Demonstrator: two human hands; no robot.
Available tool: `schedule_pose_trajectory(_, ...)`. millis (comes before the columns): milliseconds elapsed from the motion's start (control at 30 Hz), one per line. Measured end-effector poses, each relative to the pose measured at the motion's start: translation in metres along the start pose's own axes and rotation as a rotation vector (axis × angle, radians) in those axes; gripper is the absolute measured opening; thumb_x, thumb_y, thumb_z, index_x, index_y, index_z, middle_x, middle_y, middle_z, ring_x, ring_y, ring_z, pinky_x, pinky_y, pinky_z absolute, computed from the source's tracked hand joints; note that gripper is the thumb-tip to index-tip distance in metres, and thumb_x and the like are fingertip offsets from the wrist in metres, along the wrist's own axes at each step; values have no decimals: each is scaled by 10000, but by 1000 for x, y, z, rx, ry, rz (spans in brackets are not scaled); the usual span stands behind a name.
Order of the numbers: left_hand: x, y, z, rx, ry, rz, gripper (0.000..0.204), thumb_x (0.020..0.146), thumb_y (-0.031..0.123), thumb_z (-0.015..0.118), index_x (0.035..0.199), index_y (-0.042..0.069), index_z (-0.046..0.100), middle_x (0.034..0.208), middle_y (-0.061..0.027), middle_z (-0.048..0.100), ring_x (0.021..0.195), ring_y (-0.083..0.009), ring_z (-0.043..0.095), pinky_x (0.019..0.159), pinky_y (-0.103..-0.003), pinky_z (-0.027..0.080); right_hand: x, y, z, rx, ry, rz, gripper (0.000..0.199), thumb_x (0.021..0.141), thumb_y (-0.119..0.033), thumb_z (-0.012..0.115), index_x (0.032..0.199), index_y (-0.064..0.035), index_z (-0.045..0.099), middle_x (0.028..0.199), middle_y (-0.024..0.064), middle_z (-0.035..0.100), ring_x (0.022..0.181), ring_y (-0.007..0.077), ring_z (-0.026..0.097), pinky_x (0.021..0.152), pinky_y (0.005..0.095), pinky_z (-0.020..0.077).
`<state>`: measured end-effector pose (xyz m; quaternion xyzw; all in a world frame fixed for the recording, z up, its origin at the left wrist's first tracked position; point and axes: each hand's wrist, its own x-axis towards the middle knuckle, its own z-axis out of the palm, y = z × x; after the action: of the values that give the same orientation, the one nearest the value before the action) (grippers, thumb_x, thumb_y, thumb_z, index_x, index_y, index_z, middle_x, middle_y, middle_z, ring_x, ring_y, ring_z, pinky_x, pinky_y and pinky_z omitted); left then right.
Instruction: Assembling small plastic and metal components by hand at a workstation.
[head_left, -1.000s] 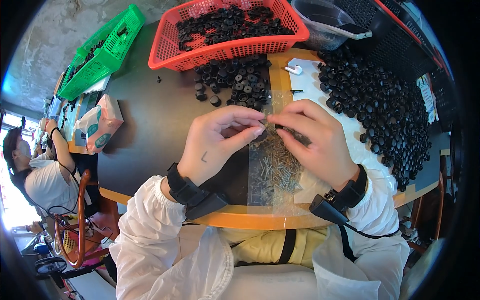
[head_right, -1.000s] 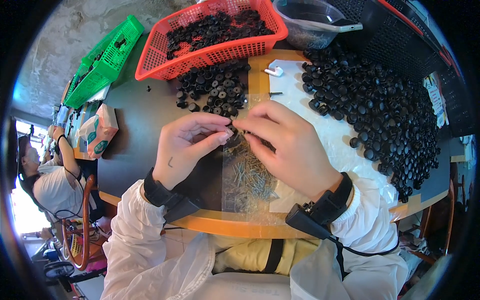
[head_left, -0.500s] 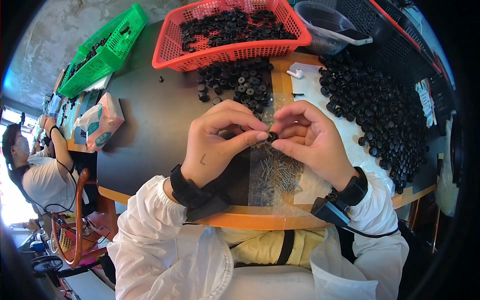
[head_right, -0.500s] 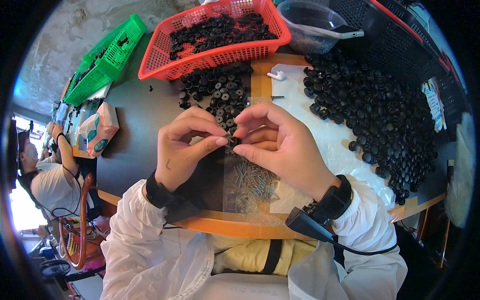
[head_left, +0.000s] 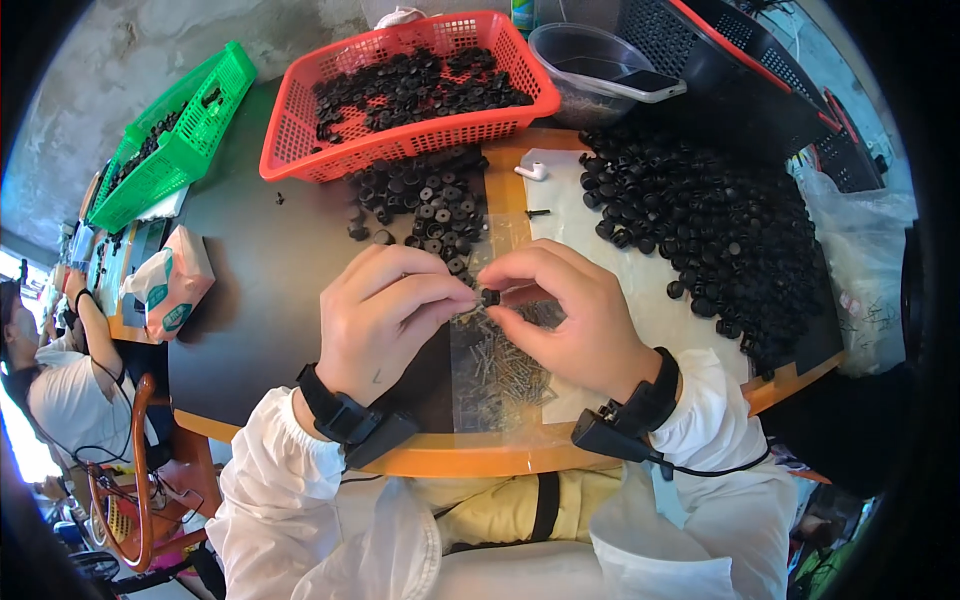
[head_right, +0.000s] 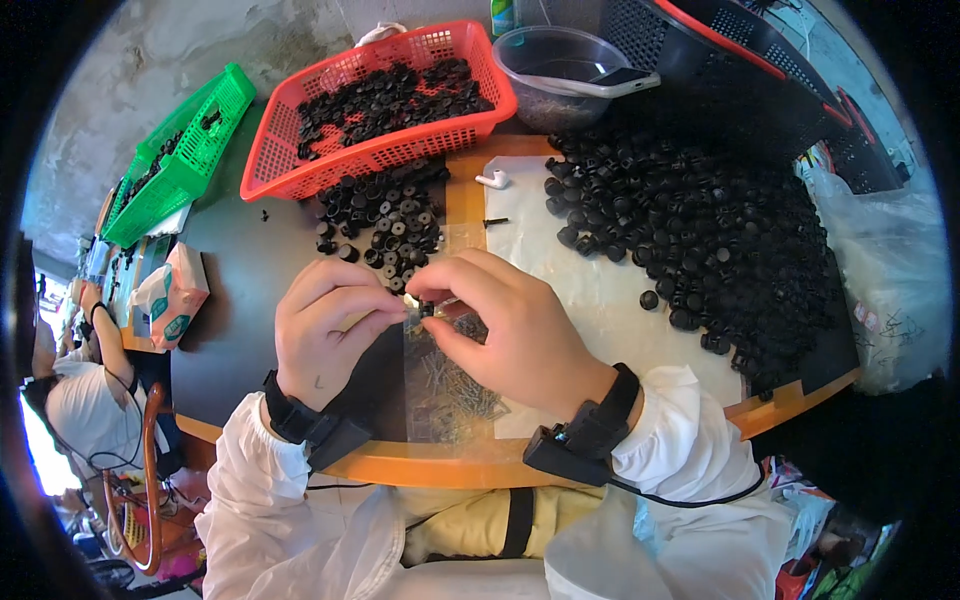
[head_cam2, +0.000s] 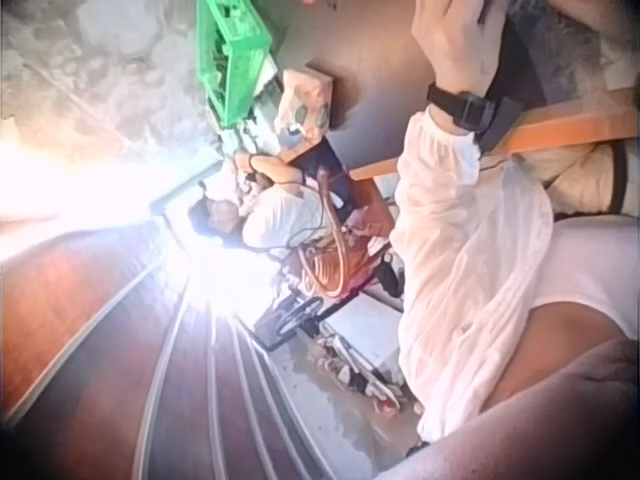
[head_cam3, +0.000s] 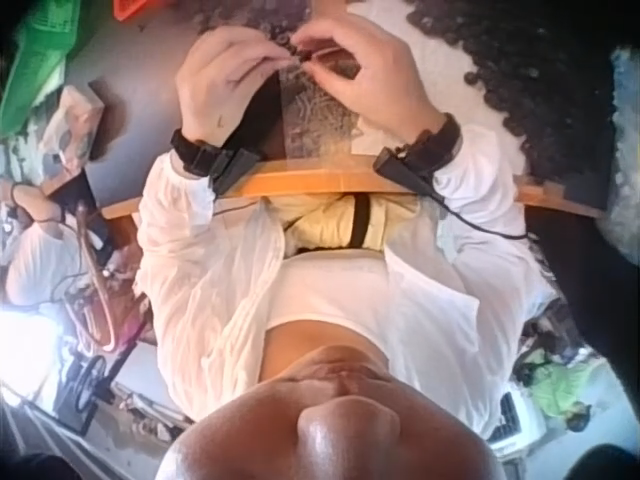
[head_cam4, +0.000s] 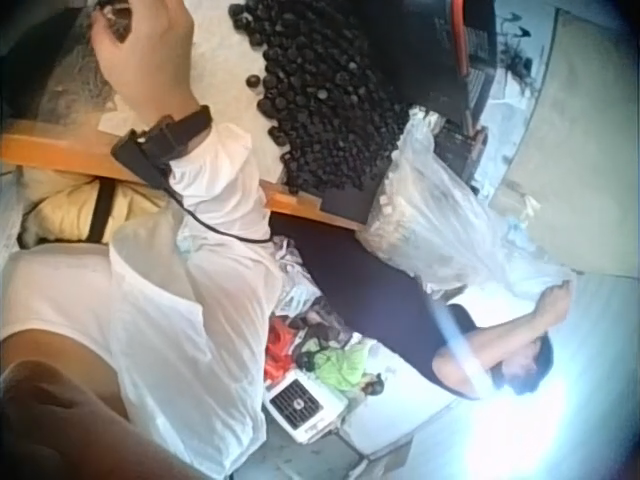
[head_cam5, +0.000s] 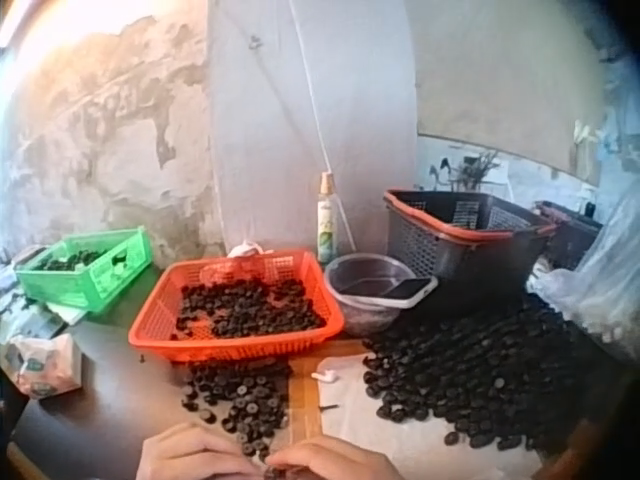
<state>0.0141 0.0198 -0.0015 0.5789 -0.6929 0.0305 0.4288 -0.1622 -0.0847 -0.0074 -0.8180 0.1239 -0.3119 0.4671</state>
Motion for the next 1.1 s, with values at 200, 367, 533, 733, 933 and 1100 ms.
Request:
schedule_pose_trajectory(200,0,-2,4,-71,16,-36,216,652,16,788,831,82,686,833,-45,613,742,-213,597,650,-310,484,0,-2,-2,270,23,202,312,783,76,655,1068,-33,590,1001,52,598,938,135,629,785,255,556)
schedule_pose_trajectory(367,1,2,3,-110,26,-63,197,669,35,782,834,99,698,826,-30,627,736,-200,606,644,-305,497,1,0,-5,361,-19,249,340,799,67,659,1108,-41,568,1026,41,591,965,118,610,806,249,544)
schedule_pose_trajectory(533,-1,2,2,-116,27,-51,197,668,37,784,835,96,698,829,-30,630,734,-199,611,642,-304,499,1,4,-7,508,-36,254,316,816,61,653,1103,-35,563,1034,43,593,967,119,610,838,250,524)
schedule_pose_trajectory(733,-3,1,2,-223,57,-79,208,661,40,795,840,96,705,827,-23,631,724,-192,614,628,-302,499,1,6,-9,713,-110,423,288,832,46,664,1099,-4,567,1059,58,608,955,121,618,859,256,514)
schedule_pose_trajectory(933,-6,0,4,-217,65,10,219,642,0,811,817,96,721,821,-17,624,727,-165,607,621,-278,482,-3,5,-10,829,-109,477,272,817,60,674,1080,24,610,1025,85,660,927,137,649,823,258,534)
schedule_pose_trajectory(1100,-6,1,4,-212,67,58,242,627,40,818,832,116,717,797,-4,636,708,-178,611,599,-284,480,-3,3,-8,711,-148,474,174,884,-33,639,1049,22,636,942,90,679,839,140,670,751,245,542)
